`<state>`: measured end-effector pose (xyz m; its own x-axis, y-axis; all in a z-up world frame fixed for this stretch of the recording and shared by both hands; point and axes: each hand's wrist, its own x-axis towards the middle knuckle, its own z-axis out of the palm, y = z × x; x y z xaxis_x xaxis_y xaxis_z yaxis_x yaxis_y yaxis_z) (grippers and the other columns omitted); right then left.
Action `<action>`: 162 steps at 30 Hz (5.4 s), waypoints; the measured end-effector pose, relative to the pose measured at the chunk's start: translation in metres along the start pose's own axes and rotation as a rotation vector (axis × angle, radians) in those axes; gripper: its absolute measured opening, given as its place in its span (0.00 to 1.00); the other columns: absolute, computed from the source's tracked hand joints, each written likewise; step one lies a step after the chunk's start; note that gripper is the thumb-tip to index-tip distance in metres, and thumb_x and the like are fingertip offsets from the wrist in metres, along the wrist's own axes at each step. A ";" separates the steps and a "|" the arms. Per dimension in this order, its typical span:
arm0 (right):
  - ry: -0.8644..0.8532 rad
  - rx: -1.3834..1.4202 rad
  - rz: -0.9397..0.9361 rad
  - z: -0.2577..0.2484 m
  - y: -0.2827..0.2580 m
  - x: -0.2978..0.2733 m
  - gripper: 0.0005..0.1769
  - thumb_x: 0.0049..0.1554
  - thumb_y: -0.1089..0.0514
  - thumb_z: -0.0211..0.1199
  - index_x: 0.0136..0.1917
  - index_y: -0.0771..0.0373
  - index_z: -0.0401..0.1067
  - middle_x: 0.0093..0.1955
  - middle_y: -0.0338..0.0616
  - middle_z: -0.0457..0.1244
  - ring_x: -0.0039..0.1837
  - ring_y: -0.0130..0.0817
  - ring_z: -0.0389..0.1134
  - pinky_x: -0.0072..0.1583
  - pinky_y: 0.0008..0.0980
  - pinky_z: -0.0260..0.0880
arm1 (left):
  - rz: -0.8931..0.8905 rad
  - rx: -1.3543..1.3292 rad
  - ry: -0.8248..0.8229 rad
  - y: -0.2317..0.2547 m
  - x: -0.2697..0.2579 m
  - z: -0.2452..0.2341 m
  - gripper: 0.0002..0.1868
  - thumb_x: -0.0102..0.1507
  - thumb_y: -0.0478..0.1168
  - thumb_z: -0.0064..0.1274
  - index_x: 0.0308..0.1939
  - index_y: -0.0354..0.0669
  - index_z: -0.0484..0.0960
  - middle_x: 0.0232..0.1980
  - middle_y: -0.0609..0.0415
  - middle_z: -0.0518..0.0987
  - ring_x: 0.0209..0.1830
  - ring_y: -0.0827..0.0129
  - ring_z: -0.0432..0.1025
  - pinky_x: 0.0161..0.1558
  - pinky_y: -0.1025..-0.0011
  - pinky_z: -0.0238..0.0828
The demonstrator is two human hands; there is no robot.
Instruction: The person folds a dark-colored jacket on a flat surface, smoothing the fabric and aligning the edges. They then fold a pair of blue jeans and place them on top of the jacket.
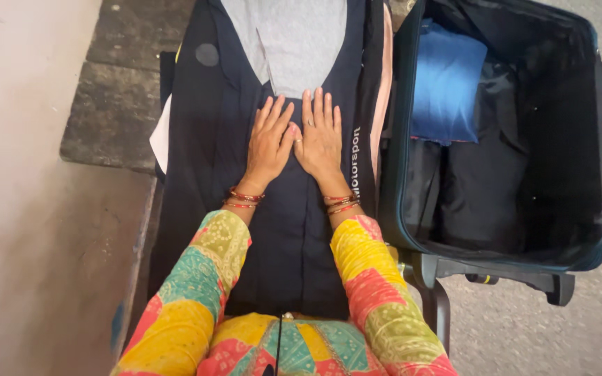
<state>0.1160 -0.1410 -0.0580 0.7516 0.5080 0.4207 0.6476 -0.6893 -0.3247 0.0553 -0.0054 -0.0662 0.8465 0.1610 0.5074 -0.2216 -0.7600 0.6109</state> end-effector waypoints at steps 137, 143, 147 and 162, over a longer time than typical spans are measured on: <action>0.104 -0.070 0.112 0.036 0.022 0.085 0.44 0.66 0.35 0.53 0.84 0.60 0.47 0.85 0.58 0.43 0.86 0.60 0.37 0.81 0.59 0.34 | -0.446 0.243 -0.104 -0.002 0.082 -0.002 0.30 0.71 0.54 0.44 0.66 0.32 0.71 0.71 0.40 0.73 0.75 0.49 0.66 0.73 0.56 0.61; 0.153 -0.048 0.098 0.028 0.015 0.083 0.43 0.65 0.39 0.55 0.83 0.65 0.48 0.85 0.61 0.42 0.86 0.60 0.36 0.81 0.59 0.34 | -0.138 0.366 0.232 -0.078 0.121 -0.009 0.34 0.72 0.50 0.49 0.72 0.25 0.65 0.73 0.32 0.67 0.74 0.42 0.62 0.75 0.52 0.55; 0.174 -0.022 0.090 0.027 0.014 0.083 0.43 0.66 0.41 0.55 0.83 0.67 0.48 0.86 0.60 0.42 0.87 0.60 0.36 0.82 0.59 0.34 | 0.007 0.403 0.166 -0.117 0.124 -0.001 0.37 0.73 0.50 0.48 0.77 0.26 0.59 0.79 0.32 0.60 0.80 0.43 0.55 0.77 0.51 0.48; 0.215 0.035 0.076 0.031 0.018 0.082 0.41 0.65 0.44 0.58 0.82 0.65 0.51 0.83 0.60 0.48 0.85 0.58 0.42 0.81 0.60 0.37 | -0.011 0.625 0.182 -0.134 0.144 0.001 0.39 0.73 0.53 0.53 0.78 0.28 0.61 0.81 0.32 0.54 0.82 0.40 0.47 0.78 0.46 0.40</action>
<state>0.1934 -0.0959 -0.0559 0.7570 0.3312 0.5632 0.5970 -0.7009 -0.3903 0.2072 0.1191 -0.0758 0.7393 0.2329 0.6318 0.1560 -0.9720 0.1758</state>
